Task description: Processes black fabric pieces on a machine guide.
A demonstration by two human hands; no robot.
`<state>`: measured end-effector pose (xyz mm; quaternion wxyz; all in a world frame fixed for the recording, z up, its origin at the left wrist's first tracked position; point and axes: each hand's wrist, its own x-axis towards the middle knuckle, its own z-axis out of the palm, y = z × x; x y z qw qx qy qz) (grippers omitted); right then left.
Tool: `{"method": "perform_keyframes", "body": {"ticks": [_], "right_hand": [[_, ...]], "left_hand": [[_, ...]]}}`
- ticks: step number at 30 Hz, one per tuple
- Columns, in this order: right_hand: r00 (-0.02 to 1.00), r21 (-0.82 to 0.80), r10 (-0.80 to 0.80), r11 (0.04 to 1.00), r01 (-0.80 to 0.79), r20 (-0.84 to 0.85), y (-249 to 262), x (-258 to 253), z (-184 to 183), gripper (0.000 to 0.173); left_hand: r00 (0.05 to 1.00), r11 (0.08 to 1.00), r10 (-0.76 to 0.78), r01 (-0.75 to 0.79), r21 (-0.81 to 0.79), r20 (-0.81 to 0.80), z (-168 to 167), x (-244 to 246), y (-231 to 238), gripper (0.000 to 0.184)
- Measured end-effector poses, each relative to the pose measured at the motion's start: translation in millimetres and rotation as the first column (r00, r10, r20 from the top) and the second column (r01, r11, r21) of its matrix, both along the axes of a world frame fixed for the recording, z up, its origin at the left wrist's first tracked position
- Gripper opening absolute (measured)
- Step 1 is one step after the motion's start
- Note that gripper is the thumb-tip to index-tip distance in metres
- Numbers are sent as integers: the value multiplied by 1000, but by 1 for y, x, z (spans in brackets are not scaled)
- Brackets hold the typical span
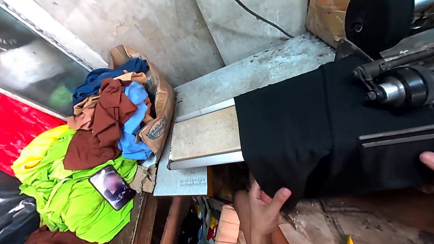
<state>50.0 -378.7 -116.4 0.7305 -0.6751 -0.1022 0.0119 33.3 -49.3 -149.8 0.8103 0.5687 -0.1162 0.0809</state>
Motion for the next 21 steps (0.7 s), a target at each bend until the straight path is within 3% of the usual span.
{"method": "perform_keyframes", "body": {"ticks": [3,9,11,13,21], "right_hand": [[1000,2,-2,1000,2,6,0,0,1,19],[1000,14,17,1000,-18,16,1,1,3,21],[1000,20,7,1000,-8,8,2,1,3,19],[1000,23,4,1000,-4,4,2,1,3,19],[1000,51,10,999,-11,19,3,2,2,20]], "left_hand": [[997,999,31,-29,29,-71,-17,3,4,48],[943,920,58,78,384,-329,-88,-7,-11,54],[928,837,71,144,528,-366,-108,-12,-17,52],[919,758,66,207,618,-389,-114,-14,-20,47],[886,666,102,277,693,-453,-112,-5,-14,43]]}}
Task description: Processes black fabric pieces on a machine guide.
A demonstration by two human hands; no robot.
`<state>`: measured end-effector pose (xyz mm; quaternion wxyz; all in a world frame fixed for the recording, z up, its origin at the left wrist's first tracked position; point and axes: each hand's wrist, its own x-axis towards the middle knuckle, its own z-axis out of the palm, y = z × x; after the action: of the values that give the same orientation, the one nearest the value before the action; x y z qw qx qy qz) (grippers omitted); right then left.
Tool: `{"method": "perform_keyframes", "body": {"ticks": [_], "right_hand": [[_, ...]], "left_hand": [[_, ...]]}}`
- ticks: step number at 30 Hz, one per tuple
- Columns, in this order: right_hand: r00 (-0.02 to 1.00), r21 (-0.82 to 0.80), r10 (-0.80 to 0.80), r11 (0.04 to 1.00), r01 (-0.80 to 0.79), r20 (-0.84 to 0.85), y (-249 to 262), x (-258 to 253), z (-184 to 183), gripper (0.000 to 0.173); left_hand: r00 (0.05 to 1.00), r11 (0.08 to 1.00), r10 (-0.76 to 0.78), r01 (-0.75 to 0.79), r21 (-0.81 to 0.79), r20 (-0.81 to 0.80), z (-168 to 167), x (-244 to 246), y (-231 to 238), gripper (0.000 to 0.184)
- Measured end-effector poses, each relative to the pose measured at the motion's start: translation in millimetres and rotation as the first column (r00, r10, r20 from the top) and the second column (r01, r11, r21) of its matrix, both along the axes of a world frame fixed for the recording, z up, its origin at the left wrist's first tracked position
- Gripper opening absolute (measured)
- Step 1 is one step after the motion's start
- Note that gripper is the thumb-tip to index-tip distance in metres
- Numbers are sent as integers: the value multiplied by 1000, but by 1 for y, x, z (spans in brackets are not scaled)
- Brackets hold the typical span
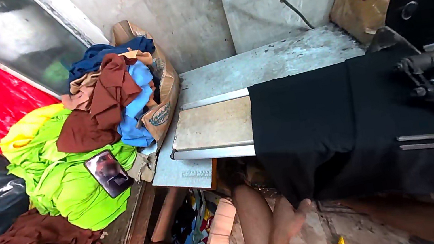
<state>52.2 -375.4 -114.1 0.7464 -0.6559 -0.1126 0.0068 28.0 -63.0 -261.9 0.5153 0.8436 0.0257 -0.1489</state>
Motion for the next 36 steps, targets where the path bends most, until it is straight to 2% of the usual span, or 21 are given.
{"method": "perform_keyframes", "body": {"ticks": [8,16,22,25,30,36], "right_hand": [[1000,5,-2,1000,2,-10,-1,0,-3,18],[1000,6,-4,1000,4,-10,-1,-1,-2,18],[1000,-29,-6,1000,6,9,-2,-1,-5,17],[1000,-52,4,999,-3,27,-3,0,-6,18],[999,-81,7,997,-3,46,-5,1,-9,20],[999,-78,10,997,-7,42,-5,0,-9,21]], "left_hand": [[996,998,-54,53,18,67,4,-2,-4,38],[999,994,-38,41,103,-31,16,1,-11,40],[996,1000,-13,12,11,92,6,0,-10,39],[995,999,26,-23,-33,101,7,-2,-8,46],[997,997,72,-71,-9,34,7,-3,-5,58],[998,997,58,-59,54,31,10,-3,-5,39]]}}
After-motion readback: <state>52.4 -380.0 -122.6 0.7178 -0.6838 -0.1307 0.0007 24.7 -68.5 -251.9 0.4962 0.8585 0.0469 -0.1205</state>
